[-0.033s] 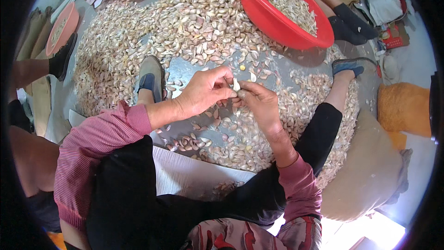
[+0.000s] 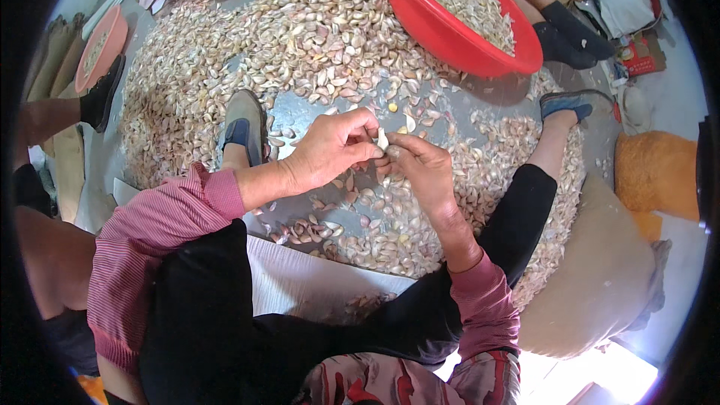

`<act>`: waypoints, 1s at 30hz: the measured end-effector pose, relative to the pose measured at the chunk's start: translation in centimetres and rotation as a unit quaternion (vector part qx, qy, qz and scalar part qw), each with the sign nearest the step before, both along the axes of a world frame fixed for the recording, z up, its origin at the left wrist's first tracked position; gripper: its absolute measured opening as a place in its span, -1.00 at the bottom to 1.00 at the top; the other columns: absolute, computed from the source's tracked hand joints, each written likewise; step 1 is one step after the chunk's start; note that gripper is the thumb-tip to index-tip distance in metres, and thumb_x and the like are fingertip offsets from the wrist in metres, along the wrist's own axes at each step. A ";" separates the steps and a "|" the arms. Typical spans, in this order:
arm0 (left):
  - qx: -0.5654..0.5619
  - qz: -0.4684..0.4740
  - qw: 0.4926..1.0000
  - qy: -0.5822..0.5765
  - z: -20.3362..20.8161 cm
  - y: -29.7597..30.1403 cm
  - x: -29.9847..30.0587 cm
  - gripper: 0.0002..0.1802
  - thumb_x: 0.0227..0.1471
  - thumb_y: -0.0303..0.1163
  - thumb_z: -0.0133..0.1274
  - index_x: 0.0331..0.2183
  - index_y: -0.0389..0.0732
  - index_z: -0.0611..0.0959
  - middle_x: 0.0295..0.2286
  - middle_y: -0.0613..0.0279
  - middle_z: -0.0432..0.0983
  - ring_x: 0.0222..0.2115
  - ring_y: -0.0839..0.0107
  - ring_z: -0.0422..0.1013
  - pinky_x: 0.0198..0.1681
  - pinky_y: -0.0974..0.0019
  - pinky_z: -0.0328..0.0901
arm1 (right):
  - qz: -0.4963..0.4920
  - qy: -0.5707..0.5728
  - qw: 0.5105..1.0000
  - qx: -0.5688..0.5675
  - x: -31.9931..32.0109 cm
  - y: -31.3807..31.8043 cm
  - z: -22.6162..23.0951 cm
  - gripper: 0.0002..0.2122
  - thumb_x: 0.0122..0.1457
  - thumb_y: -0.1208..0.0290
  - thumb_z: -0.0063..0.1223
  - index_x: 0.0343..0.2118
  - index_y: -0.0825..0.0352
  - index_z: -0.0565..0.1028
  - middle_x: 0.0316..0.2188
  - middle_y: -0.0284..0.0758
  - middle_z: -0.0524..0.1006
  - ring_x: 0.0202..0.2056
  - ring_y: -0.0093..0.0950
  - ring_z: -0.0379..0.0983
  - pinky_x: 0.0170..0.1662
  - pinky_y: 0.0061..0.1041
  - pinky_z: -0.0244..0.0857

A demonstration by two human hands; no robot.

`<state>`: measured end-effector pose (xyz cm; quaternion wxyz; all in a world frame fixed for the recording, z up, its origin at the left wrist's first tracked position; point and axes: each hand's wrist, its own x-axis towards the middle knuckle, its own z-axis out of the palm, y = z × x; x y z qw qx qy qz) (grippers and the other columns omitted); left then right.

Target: The person peels garlic cloves by hand and places the peeled cloves into a red plastic bowl while sitting on the floor.

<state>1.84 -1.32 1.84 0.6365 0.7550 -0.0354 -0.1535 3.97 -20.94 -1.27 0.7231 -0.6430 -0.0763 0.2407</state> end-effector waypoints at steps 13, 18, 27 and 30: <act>0.219 -0.058 0.959 -0.170 -0.4 -1.8 -0.2 -0.83 0.00 -0.40 0.12 -0.38 -0.25 0.49 -0.59 0.05 0.48 -0.59 0.16 0.47 -0.50 0.20 0.34 | -0.027 0.046 0.998 0.038 -1.2 -0.8 -0.2 -0.87 0.20 0.61 0.00 -0.20 0.48 0.44 -0.36 -0.31 0.56 -0.37 -0.59 0.54 -0.31 -0.64 0.48; 0.159 -0.035 0.976 -0.147 0.0 -2.1 -0.1 -0.82 0.00 -0.42 0.13 -0.37 -0.24 0.47 -0.59 0.13 0.51 -0.56 0.25 0.51 -0.49 0.27 0.36 | -0.028 0.091 0.995 0.041 -0.5 -1.3 -0.6 -0.81 0.28 0.54 -0.12 -0.10 0.47 0.42 -0.27 -0.23 0.53 -0.32 -0.46 0.54 -0.29 -0.47 0.50; 0.181 -0.048 0.971 -0.151 0.9 -1.9 -0.1 -0.69 -0.07 -0.56 0.14 -0.20 -0.22 0.51 -0.47 0.18 0.56 -0.46 0.43 0.53 -0.36 0.41 0.42 | -0.008 0.064 0.997 0.034 -0.9 -1.0 0.3 -0.77 0.21 0.58 -0.12 -0.09 0.51 0.43 -0.29 -0.26 0.54 -0.31 -0.50 0.53 -0.23 -0.50 0.45; 0.223 -0.078 0.946 -0.223 0.6 -1.9 -0.5 -0.57 -0.11 -0.60 0.11 -0.12 -0.19 0.48 -0.39 0.11 0.56 -0.42 0.27 0.54 -0.35 0.33 0.43 | -0.031 0.031 0.998 0.037 -1.3 -0.3 0.0 -0.83 0.15 0.59 -0.05 -0.19 0.47 0.46 -0.40 -0.36 0.53 -0.40 -0.59 0.48 -0.32 -0.59 0.39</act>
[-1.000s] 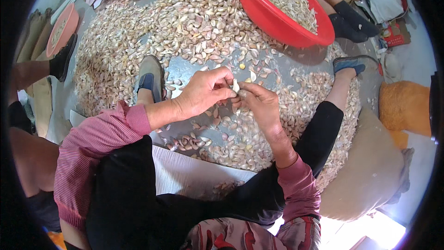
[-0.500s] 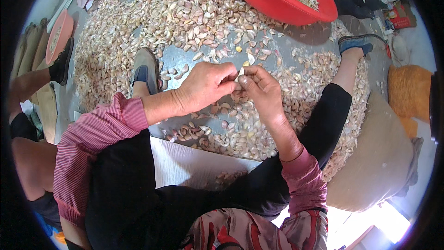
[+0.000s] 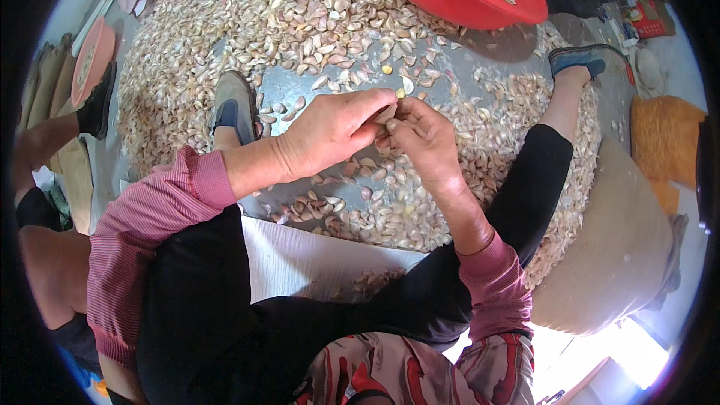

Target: The person peels garlic cloves by hand and places the peeled cloves into a red plastic bowl while sitting on the floor.

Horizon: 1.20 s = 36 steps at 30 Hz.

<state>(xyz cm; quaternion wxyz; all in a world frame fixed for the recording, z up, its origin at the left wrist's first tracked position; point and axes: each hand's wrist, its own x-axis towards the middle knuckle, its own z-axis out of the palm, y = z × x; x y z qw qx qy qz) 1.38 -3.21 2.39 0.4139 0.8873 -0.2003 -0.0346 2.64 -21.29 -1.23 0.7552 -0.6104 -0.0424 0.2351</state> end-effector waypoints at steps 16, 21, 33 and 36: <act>0.084 -0.096 0.986 -0.109 -1.5 -0.6 -0.5 -0.51 -0.22 -0.53 0.15 -0.13 -0.20 0.47 -0.47 0.13 0.46 -0.49 0.11 0.47 -0.46 0.16 0.37 | -0.069 0.031 0.993 -0.090 -2.3 1.8 -3.1 -0.89 0.15 0.51 -0.22 -0.30 0.37 0.34 -0.43 -0.23 0.42 -0.40 -0.50 0.37 -0.33 -0.45 0.32; 0.076 -0.087 0.988 -0.104 -1.5 -0.6 -0.5 -0.57 -0.20 -0.53 0.14 -0.17 -0.20 0.50 -0.45 0.14 0.44 -0.47 0.12 0.46 -0.44 0.18 0.36 | -0.091 0.184 0.962 0.180 -3.0 2.1 -2.3 -0.88 0.27 0.48 -0.31 -0.24 0.28 0.33 -0.33 -0.36 0.40 -0.32 -0.56 0.36 -0.28 -0.45 0.36; 0.034 -0.064 0.994 -0.083 -1.9 -1.5 -0.5 -0.63 -0.14 -0.61 0.07 -0.18 -0.24 0.50 -0.44 0.09 0.39 -0.45 0.09 0.42 -0.41 0.18 0.30 | -0.137 0.259 0.917 0.271 -3.9 2.7 -2.4 -0.80 0.29 0.29 -0.32 -0.17 0.21 0.36 -0.15 -0.38 0.42 -0.08 -0.45 0.36 0.00 -0.32 0.25; 0.024 -0.059 0.997 -0.050 -2.0 -1.7 -0.4 -0.64 -0.06 -0.58 0.04 -0.13 -0.21 0.49 -0.36 0.08 0.43 -0.39 0.09 0.45 -0.37 0.18 0.35 | -0.156 0.296 0.892 0.305 -4.0 2.9 -1.9 -0.81 0.28 0.32 -0.31 -0.16 0.22 0.35 -0.18 -0.38 0.43 -0.11 -0.46 0.36 -0.02 -0.33 0.25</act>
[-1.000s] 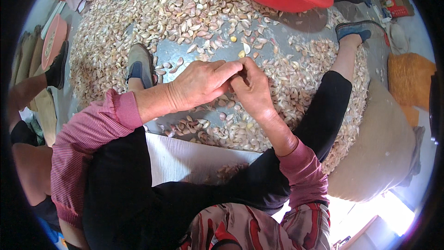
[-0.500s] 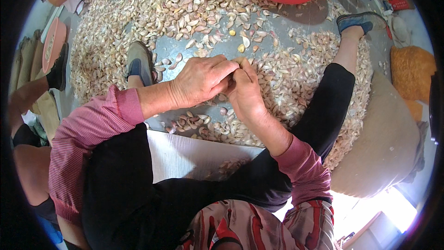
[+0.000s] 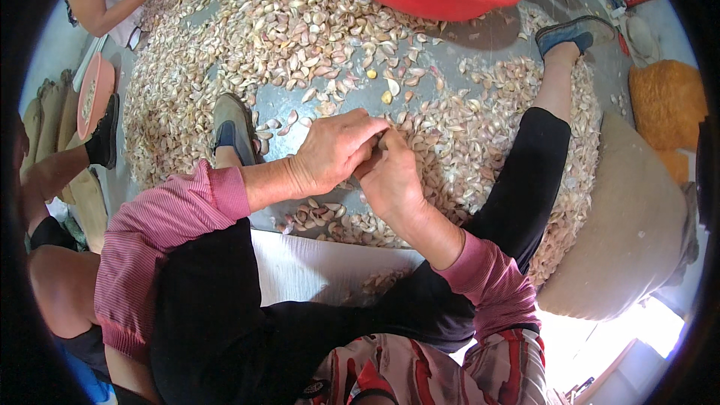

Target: The person peels garlic cloves by hand and places the peeled cloves into a red plastic bowl while sitting on the floor.

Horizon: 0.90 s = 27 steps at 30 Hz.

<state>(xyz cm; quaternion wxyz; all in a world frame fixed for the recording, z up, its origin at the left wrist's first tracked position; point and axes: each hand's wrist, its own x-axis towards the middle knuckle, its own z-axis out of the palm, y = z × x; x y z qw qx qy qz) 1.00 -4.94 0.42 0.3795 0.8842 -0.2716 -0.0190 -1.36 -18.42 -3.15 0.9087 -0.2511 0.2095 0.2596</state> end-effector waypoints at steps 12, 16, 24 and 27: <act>-0.149 0.127 0.973 0.120 1.4 -0.3 0.5 -0.84 0.14 -0.55 -0.05 -0.19 -0.24 0.47 -0.42 0.10 0.49 -0.41 0.28 0.46 -0.32 0.32 0.36 | 0.001 -0.234 0.934 -0.269 1.9 -0.7 0.0 -0.85 0.35 0.32 -0.15 -0.23 0.30 0.36 -0.56 -0.50 0.32 -0.56 -0.73 0.21 -0.49 -0.67 0.18; -0.198 0.127 0.965 0.116 2.4 -0.9 0.5 -0.88 0.17 -0.59 -0.12 -0.22 -0.30 0.45 -0.43 0.24 0.45 -0.46 0.55 0.38 -0.39 0.44 0.31 | -0.002 -0.322 0.876 -0.359 2.5 -0.1 1.9 -0.81 0.35 0.35 -0.14 -0.30 0.39 0.38 -0.56 -0.45 0.35 -0.48 -0.70 0.22 -0.42 -0.62 0.22; -0.239 0.193 0.934 0.183 4.5 -0.8 1.0 -0.90 0.18 -0.53 -0.14 -0.30 -0.29 0.48 -0.47 0.30 0.41 -0.48 0.60 0.31 -0.39 0.49 0.24 | -0.017 -0.337 0.873 -0.352 2.1 0.6 3.0 -0.74 0.37 0.32 -0.26 -0.34 0.42 0.37 -0.59 -0.31 0.34 -0.53 -0.52 0.24 -0.42 -0.48 0.24; -0.272 0.212 0.914 0.213 3.7 -1.2 1.1 -0.88 0.17 -0.53 -0.15 -0.34 -0.28 0.50 -0.49 0.36 0.37 -0.49 0.62 0.25 -0.40 0.52 0.19 | -0.021 -0.440 0.801 -0.406 1.2 0.4 3.1 -0.76 0.35 0.33 -0.30 -0.31 0.39 0.37 -0.57 -0.20 0.36 -0.56 -0.38 0.31 -0.42 -0.41 0.25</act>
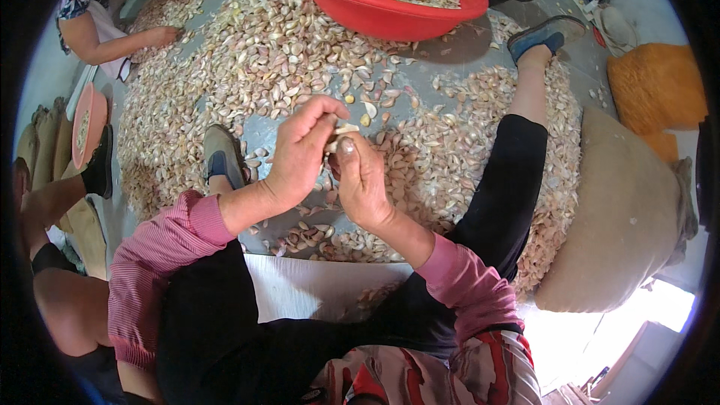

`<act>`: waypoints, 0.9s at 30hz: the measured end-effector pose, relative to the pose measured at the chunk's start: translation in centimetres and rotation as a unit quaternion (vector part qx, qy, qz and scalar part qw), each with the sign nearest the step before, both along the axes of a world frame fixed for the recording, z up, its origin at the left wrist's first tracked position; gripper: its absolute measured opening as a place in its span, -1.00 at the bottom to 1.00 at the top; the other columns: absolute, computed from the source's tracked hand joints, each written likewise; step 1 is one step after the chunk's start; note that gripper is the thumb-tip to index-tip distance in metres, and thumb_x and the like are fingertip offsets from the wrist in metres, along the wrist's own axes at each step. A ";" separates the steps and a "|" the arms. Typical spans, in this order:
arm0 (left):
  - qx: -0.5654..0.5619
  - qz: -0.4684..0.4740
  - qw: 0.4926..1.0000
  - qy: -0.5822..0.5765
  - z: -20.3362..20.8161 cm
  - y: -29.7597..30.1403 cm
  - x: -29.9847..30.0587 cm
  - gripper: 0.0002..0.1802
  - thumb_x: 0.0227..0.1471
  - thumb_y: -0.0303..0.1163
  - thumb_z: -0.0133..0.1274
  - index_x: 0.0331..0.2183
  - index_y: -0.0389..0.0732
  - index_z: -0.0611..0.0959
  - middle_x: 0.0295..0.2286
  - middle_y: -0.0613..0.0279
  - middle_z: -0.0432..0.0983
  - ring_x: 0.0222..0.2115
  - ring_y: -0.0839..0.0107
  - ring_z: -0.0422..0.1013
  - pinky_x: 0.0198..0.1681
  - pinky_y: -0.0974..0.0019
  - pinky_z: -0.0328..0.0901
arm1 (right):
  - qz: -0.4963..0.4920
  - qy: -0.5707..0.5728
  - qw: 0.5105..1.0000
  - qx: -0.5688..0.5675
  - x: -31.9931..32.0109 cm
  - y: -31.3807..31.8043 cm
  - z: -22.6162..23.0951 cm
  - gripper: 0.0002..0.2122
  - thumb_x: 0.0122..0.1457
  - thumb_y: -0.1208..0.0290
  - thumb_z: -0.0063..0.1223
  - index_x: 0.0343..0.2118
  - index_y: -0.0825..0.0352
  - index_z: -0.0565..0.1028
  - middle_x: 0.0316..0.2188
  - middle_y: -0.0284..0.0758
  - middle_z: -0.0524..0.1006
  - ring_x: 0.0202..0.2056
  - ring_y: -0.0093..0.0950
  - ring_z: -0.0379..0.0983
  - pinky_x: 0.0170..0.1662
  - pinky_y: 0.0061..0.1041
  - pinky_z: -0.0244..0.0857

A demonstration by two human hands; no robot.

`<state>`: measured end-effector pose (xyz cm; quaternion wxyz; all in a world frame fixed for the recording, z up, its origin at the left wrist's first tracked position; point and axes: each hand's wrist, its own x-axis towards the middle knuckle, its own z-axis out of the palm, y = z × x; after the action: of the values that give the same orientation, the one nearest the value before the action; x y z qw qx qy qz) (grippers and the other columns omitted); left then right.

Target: The person peels garlic cloves by hand and places the peeled cloves into a red plastic bowl while sitting on the floor.

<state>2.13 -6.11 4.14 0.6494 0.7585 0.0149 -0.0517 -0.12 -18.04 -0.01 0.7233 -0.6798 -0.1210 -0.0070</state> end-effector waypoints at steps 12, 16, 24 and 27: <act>-0.063 -0.078 0.987 0.123 -3.4 4.9 -0.7 -0.77 0.13 -0.56 -0.09 -0.13 -0.23 0.45 -0.46 0.37 0.36 -0.57 0.64 0.27 -0.51 0.49 0.29 | 0.058 0.005 0.975 -0.216 0.8 -3.4 -3.3 -0.77 0.26 0.30 -0.01 -0.20 0.39 0.38 -0.45 -0.18 0.53 -0.43 -0.34 0.54 -0.46 -0.43 0.37; 0.090 -0.236 0.962 0.102 -2.8 5.3 -1.4 -0.60 0.02 -0.64 -0.05 -0.05 -0.23 0.39 -0.46 0.31 0.41 -0.50 0.60 0.35 -0.46 0.45 0.31 | 0.155 0.042 0.968 -0.195 -0.6 -2.3 -3.5 -0.87 0.21 0.42 0.02 -0.31 0.39 0.49 -0.54 -0.19 0.52 -0.50 -0.27 0.53 -0.44 -0.36 0.37; 0.308 -0.453 0.795 0.261 -4.4 8.1 -1.6 -0.53 -0.09 -0.53 0.00 -0.04 -0.29 0.51 -0.54 0.10 0.52 -0.60 0.31 0.50 -0.51 0.23 0.36 | 0.129 -0.114 0.895 -0.411 0.7 -2.1 -5.5 -0.85 0.05 0.43 0.14 -0.31 0.33 0.51 -0.43 -0.20 0.50 -0.38 -0.18 0.50 -0.30 -0.28 0.40; 0.234 -0.459 0.801 0.306 -4.3 8.4 -2.0 -0.73 -0.04 -0.50 -0.03 -0.27 -0.36 0.66 -0.60 0.11 0.47 -0.60 0.32 0.54 -0.51 0.26 0.37 | 0.115 -0.138 0.907 -0.380 3.7 0.6 -6.1 -0.84 0.04 0.42 0.15 -0.31 0.32 0.50 -0.34 -0.19 0.48 -0.31 -0.20 0.49 -0.26 -0.29 0.40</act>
<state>0.14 2.27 -0.11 0.3143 0.7503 -0.1255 -0.5679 3.55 -17.44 -6.08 0.3821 -0.8766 -0.2910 0.0290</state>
